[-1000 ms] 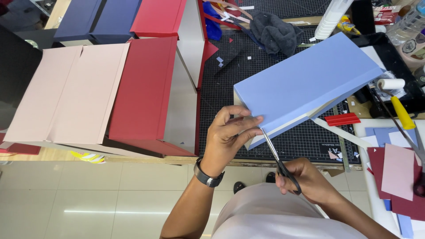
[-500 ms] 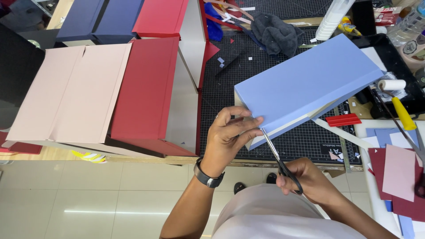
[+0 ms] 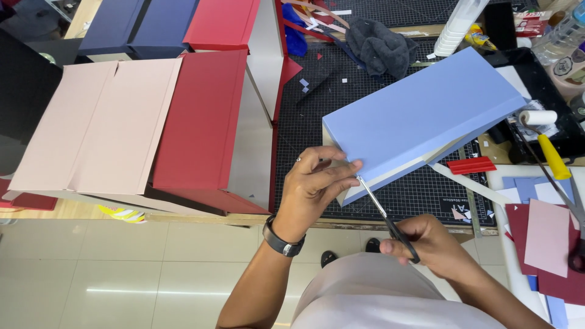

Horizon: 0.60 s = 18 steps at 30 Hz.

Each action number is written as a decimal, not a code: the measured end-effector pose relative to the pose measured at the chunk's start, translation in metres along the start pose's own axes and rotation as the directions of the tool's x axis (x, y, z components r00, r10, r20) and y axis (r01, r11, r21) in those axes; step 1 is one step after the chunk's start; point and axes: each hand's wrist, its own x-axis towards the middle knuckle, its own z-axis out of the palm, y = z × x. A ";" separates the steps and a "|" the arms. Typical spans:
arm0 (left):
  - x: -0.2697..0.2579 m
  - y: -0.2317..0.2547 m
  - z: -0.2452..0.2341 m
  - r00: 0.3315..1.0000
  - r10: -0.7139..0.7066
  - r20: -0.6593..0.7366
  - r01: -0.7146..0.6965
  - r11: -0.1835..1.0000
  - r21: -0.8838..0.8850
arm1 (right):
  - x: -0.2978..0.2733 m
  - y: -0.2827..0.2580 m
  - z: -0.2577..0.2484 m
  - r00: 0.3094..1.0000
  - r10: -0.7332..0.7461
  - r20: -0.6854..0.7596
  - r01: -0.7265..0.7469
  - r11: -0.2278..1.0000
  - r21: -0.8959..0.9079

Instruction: The person is finishing the edges of a cardboard box lid by trimming the covering paper with scissors, applying glue with a small roller, and folding the paper over the edges to create a clean finish.

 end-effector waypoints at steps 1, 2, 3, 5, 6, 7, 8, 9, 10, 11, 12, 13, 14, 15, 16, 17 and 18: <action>-0.001 -0.001 0.000 1.000 0.000 0.000 0.000 1.000 0.000 | -0.001 -0.006 -0.008 1.000 0.000 0.000 0.000 1.000 0.000; -0.001 -0.001 -0.001 1.000 0.009 0.010 -0.009 1.000 0.022 | -0.002 -0.012 -0.016 0.999 0.028 0.034 -0.021 0.983 -0.182; -0.001 -0.002 -0.001 1.000 0.018 0.020 -0.019 0.999 0.045 | -0.003 -0.018 -0.024 0.996 0.061 0.062 -0.035 0.933 -0.358; -0.001 -0.003 -0.001 0.999 0.031 0.016 -0.032 0.997 0.070 | -0.009 -0.044 -0.026 0.985 -0.166 0.056 0.175 0.918 -0.356; 0.000 -0.003 -0.001 0.999 0.052 0.014 -0.053 0.994 0.091 | -0.012 -0.057 -0.028 0.921 -0.388 0.039 0.375 0.855 -0.358; 0.001 -0.004 -0.001 0.998 0.055 0.015 -0.056 0.994 0.091 | -0.008 -0.070 -0.025 0.920 -0.390 0.038 0.377 0.854 -0.358; 0.002 -0.003 -0.001 0.997 0.079 0.003 -0.079 0.994 0.080 | -0.006 -0.083 -0.022 0.815 -0.578 -0.028 0.486 0.710 -0.509; 0.003 -0.002 -0.001 0.995 0.104 -0.009 -0.103 0.992 0.068 | -0.004 -0.096 -0.019 0.667 -0.743 -0.059 0.537 0.533 -0.654; 0.003 0.000 -0.001 0.994 0.106 -0.009 -0.105 0.992 0.069 | 0.004 -0.102 -0.020 0.665 -0.745 -0.059 0.538 0.532 -0.654; 0.004 0.001 -0.001 0.992 0.128 -0.018 -0.126 0.990 0.067 | 0.012 -0.109 -0.020 0.632 -0.774 0.031 0.579 0.445 -0.683; 0.005 0.004 -0.002 0.989 0.148 -0.028 -0.146 0.987 0.068 | 0.020 -0.116 -0.020 0.596 -0.793 0.124 0.618 0.355 -0.702; 0.007 0.003 -0.001 0.988 0.150 -0.029 -0.147 0.987 0.070 | 0.025 -0.115 -0.021 0.594 -0.795 0.125 0.620 0.353 -0.701; 0.008 0.003 0.001 0.979 0.200 -0.050 -0.196 0.978 0.071 | 0.031 -0.114 -0.022 0.619 -0.774 0.134 0.627 0.385 -0.677; 0.010 0.002 0.002 0.966 0.249 -0.071 -0.244 0.967 0.073 | 0.036 -0.112 -0.023 0.644 -0.752 0.143 0.632 0.417 -0.654; 0.010 -0.002 0.004 0.966 0.248 -0.076 -0.242 0.967 0.079 | 0.038 -0.111 -0.024 0.641 -0.753 0.149 0.637 0.414 -0.650; 0.010 -0.006 0.007 0.947 0.303 -0.107 -0.295 0.951 0.089 | 0.039 -0.109 -0.025 0.661 -0.737 0.139 0.610 0.420 -0.672; 0.009 -0.009 0.010 0.925 0.354 -0.138 -0.343 0.934 0.102 | 0.041 -0.107 -0.026 0.681 -0.720 0.129 0.583 0.428 -0.691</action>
